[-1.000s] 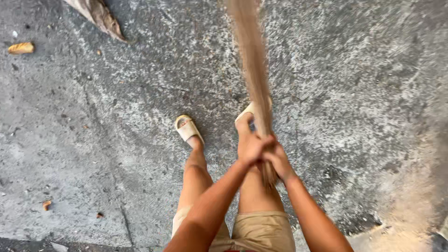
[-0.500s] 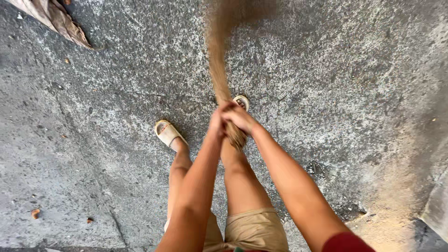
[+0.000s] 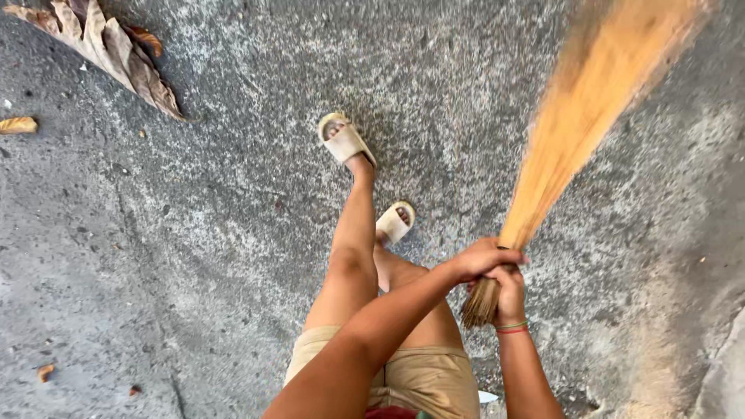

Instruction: The person sweeps dry leaves and debris across a concrete ground using a broom.

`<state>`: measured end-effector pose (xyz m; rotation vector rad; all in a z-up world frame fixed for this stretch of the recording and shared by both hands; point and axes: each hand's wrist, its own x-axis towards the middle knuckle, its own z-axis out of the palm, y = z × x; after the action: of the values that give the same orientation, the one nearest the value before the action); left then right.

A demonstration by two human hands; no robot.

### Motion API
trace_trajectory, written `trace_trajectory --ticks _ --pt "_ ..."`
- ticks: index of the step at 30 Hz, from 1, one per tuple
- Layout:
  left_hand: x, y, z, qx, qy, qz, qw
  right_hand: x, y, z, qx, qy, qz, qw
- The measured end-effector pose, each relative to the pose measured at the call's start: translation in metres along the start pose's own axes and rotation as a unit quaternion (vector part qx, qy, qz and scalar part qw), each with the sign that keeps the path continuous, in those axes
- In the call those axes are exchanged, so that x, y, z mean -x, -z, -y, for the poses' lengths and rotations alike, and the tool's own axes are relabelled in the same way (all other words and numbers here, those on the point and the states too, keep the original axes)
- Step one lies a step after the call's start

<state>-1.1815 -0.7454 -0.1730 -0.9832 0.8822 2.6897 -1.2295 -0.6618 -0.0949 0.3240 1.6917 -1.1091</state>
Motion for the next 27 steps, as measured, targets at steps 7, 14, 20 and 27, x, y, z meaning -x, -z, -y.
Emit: trace_trajectory --ticks 7,14,20,27 --pt "-0.093 0.188 -0.019 0.176 0.099 0.021 0.979 -0.152 -0.137 0.018 -0.031 -0.093 0.051 0.994" --pt "0.01 0.35 -0.12 0.44 -0.189 -0.264 0.837 -0.217 -0.371 0.089 0.335 -0.043 0.45 0.827" --pt "0.012 0.259 -0.2 0.126 -0.116 -0.342 0.924 -0.145 -0.314 0.161 0.199 -0.027 0.312 0.929" --pt "0.047 0.174 -0.166 0.23 -0.024 -0.043 0.972 -0.043 -0.243 0.112 0.159 -0.042 0.07 0.984"
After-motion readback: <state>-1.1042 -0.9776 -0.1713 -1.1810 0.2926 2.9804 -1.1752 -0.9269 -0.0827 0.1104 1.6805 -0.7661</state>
